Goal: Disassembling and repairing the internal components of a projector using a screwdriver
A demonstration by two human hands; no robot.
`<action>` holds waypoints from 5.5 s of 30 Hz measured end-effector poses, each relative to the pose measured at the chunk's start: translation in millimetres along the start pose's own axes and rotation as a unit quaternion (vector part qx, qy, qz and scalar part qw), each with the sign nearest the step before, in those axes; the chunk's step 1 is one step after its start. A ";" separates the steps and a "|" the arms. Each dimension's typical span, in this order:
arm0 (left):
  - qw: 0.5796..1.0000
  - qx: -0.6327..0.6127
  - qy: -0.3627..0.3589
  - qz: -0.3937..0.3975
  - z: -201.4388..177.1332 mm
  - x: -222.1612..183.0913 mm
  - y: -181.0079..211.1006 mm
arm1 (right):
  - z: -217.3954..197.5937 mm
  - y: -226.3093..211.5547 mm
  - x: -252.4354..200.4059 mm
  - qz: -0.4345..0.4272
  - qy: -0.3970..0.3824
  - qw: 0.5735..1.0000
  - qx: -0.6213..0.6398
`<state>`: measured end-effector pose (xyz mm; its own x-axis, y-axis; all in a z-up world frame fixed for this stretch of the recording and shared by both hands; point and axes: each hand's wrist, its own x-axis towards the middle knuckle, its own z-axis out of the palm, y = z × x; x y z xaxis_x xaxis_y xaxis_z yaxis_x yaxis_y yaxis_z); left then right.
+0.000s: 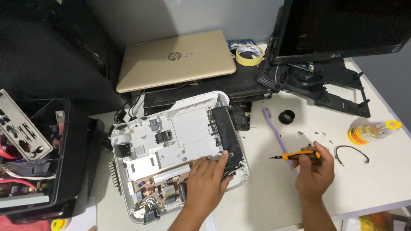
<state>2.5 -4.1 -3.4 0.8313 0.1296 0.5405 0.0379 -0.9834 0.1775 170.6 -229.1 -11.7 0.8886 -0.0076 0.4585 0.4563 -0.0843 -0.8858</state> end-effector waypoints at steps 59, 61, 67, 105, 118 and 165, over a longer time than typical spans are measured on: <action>1.000 0.008 0.014 -0.004 7.8 2.5 -3.1 | -73.0 31.6 64.0 -0.005 0.163 0.979 -0.118; 1.000 0.006 0.016 -0.007 7.6 2.5 -3.1 | -72.6 31.9 64.7 0.004 0.168 0.978 -0.127; 1.000 0.004 0.023 -0.001 6.0 3.9 -2.3 | -71.7 30.6 64.5 0.003 0.156 0.979 -0.132; 1.000 -0.002 0.021 0.000 7.0 2.5 -2.9 | -75.9 47.2 61.5 -0.093 0.200 0.975 -0.027; 0.996 -0.047 -0.054 -0.051 15.5 -9.4 -6.2 | -43.4 -0.9 34.5 -0.083 0.184 0.979 0.031; 0.998 0.012 0.043 0.051 -11.5 -82.7 30.5 | 17.1 -115.0 -29.9 0.034 0.176 0.981 0.080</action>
<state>-71.5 -43.3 -33.2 0.7809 0.0389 0.6234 -0.0300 -0.9946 0.0996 92.4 -202.2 75.2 0.8591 -0.3544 0.3693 0.4228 0.0848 -0.9022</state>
